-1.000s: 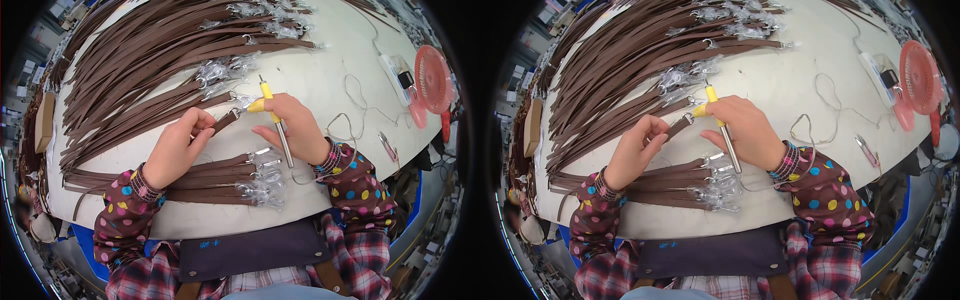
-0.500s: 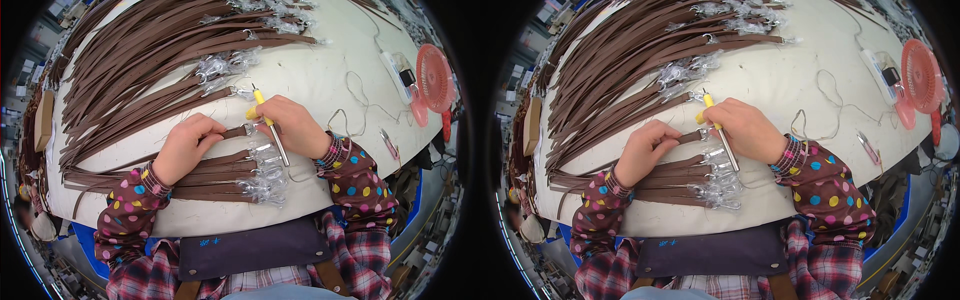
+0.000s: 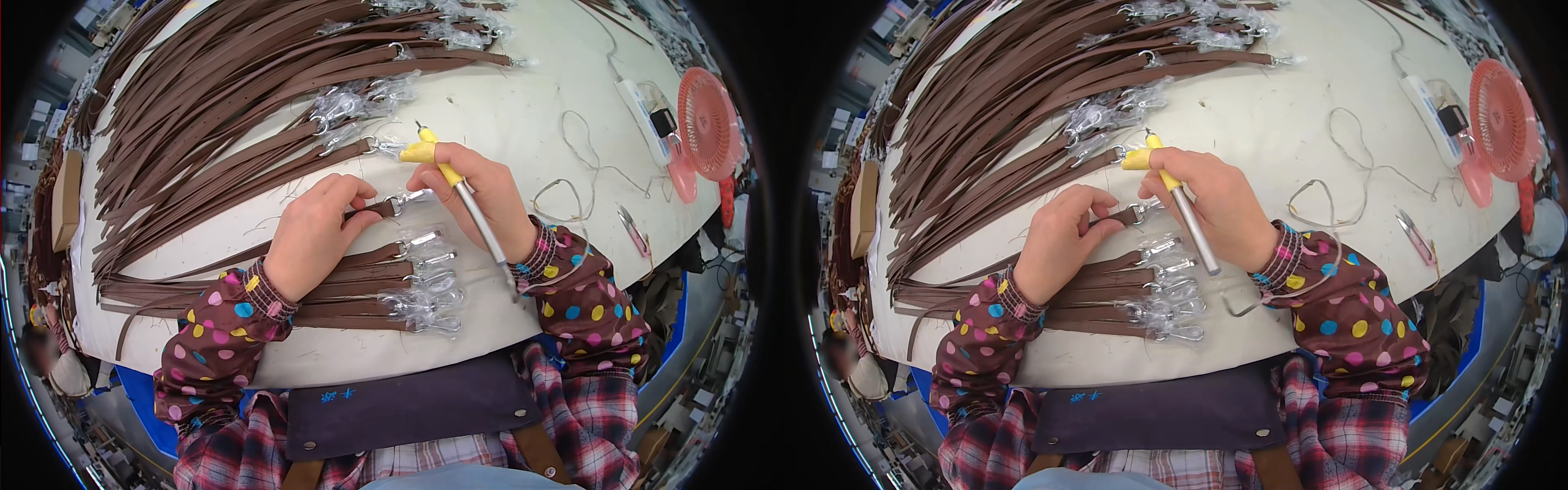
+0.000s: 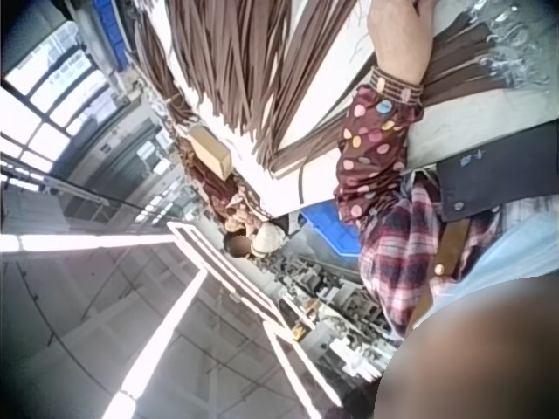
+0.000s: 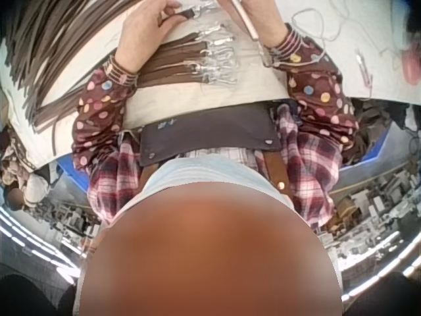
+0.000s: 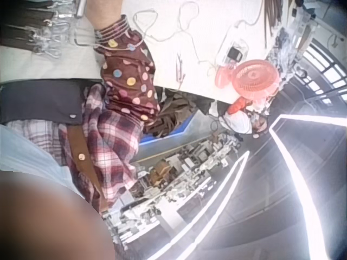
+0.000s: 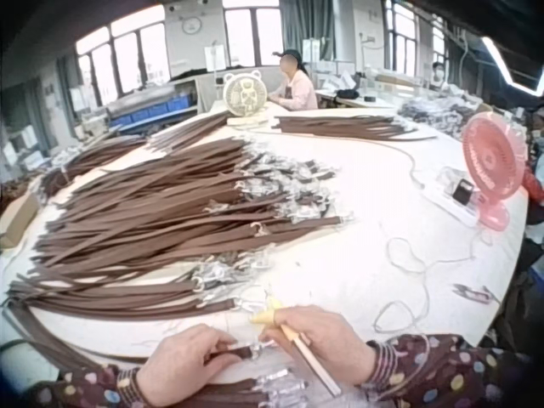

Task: Using a heated tool to seal the ends of leather strips.

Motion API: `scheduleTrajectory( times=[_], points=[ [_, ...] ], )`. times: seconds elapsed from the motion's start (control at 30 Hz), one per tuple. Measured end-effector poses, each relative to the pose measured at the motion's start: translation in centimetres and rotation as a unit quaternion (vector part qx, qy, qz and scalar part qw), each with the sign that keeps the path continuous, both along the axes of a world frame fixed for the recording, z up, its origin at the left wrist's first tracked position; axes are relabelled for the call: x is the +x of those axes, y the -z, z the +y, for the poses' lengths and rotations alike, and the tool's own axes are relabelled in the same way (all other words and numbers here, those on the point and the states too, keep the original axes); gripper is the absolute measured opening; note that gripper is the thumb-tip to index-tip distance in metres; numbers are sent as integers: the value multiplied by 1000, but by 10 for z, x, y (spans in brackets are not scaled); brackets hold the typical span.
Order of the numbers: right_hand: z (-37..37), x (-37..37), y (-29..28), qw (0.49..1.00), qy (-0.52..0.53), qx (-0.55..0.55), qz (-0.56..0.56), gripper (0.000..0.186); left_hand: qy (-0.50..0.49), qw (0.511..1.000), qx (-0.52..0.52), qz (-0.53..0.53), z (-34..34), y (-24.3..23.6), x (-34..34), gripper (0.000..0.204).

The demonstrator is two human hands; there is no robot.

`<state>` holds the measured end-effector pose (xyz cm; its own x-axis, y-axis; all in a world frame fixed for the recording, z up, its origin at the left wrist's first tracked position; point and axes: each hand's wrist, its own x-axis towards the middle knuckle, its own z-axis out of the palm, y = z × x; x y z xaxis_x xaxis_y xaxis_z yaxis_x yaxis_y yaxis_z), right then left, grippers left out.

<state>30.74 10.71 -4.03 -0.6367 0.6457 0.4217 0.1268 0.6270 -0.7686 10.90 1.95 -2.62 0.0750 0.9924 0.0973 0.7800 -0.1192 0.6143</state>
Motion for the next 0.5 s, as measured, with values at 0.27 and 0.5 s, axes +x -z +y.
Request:
scheduleTrajectory(
  times=[0.27, 0.5],
  points=[
    [1, -6, 13, 999, 3, 35, -35, 17, 36, 996, -57, -61, 2, -3, -4, 21],
    [1, -7, 5, 996, -20, -62, 60, 16, -12, 997, -65, -50, 4, -1, 4, 17]
  ],
)
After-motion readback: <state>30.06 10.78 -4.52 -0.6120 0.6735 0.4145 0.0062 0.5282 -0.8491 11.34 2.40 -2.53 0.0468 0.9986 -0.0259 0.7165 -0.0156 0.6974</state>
